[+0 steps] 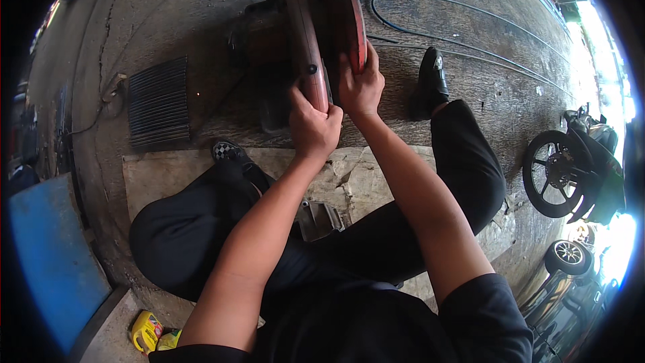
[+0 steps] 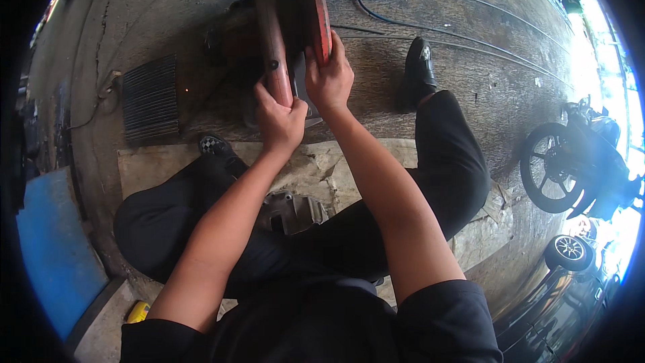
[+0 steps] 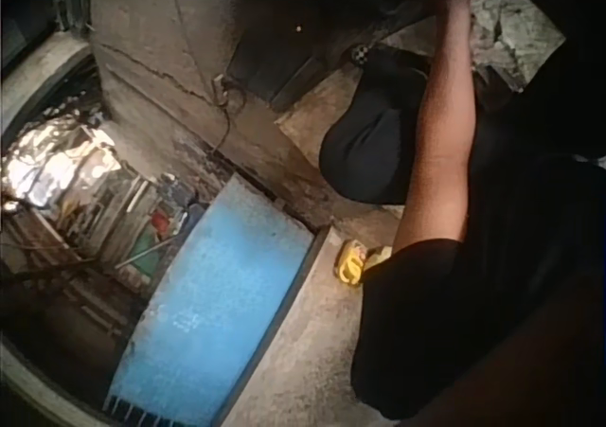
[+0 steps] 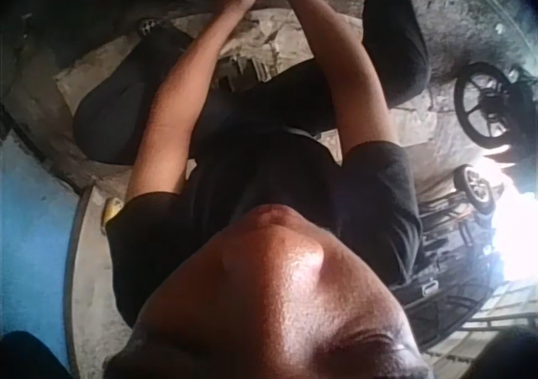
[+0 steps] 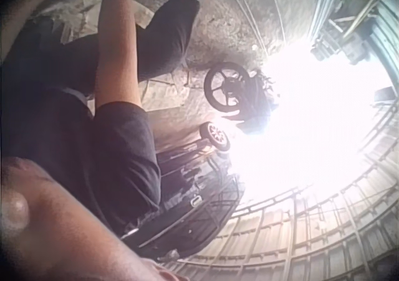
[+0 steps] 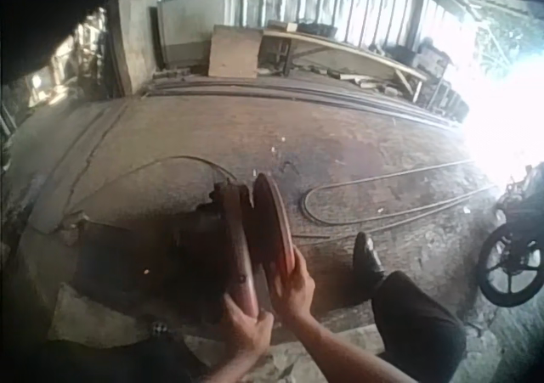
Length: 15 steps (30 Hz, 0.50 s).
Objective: Using a circular chop saw to cut a thin metal rod into smaller pieces.
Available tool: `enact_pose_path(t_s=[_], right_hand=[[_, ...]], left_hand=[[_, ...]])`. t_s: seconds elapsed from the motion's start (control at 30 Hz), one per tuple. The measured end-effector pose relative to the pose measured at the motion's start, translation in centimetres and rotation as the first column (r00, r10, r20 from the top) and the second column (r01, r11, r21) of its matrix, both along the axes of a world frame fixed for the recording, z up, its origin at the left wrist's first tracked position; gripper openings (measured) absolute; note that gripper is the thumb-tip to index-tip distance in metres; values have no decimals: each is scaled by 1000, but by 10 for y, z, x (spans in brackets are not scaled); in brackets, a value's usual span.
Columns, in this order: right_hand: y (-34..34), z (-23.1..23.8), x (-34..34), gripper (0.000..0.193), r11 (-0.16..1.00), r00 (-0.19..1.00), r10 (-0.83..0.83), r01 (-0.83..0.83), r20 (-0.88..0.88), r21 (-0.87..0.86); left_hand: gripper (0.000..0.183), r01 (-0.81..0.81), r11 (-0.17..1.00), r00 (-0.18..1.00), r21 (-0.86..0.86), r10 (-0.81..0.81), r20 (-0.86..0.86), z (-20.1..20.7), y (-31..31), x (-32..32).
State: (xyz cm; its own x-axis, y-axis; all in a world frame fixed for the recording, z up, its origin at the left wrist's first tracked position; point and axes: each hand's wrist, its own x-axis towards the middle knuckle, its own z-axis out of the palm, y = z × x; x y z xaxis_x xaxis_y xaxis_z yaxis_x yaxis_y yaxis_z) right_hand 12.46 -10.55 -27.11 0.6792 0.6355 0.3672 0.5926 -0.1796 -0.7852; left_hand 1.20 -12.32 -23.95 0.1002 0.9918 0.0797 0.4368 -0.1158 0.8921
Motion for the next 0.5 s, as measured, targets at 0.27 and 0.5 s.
enact_pose_path(t_s=[0.27, 0.5], right_hand=[[1, -3, 0, 52, 1000, 1000, -5, 5, 12, 19], [-1, -5, 0, 52, 1000, 1000, 4, -4, -3, 11]], left_hand=[[59, 2, 999, 1000, 46, -1, -14, -1, 0, 0], [59, 18, 998, 1000, 57, -18, 4, 0, -1, 0]])
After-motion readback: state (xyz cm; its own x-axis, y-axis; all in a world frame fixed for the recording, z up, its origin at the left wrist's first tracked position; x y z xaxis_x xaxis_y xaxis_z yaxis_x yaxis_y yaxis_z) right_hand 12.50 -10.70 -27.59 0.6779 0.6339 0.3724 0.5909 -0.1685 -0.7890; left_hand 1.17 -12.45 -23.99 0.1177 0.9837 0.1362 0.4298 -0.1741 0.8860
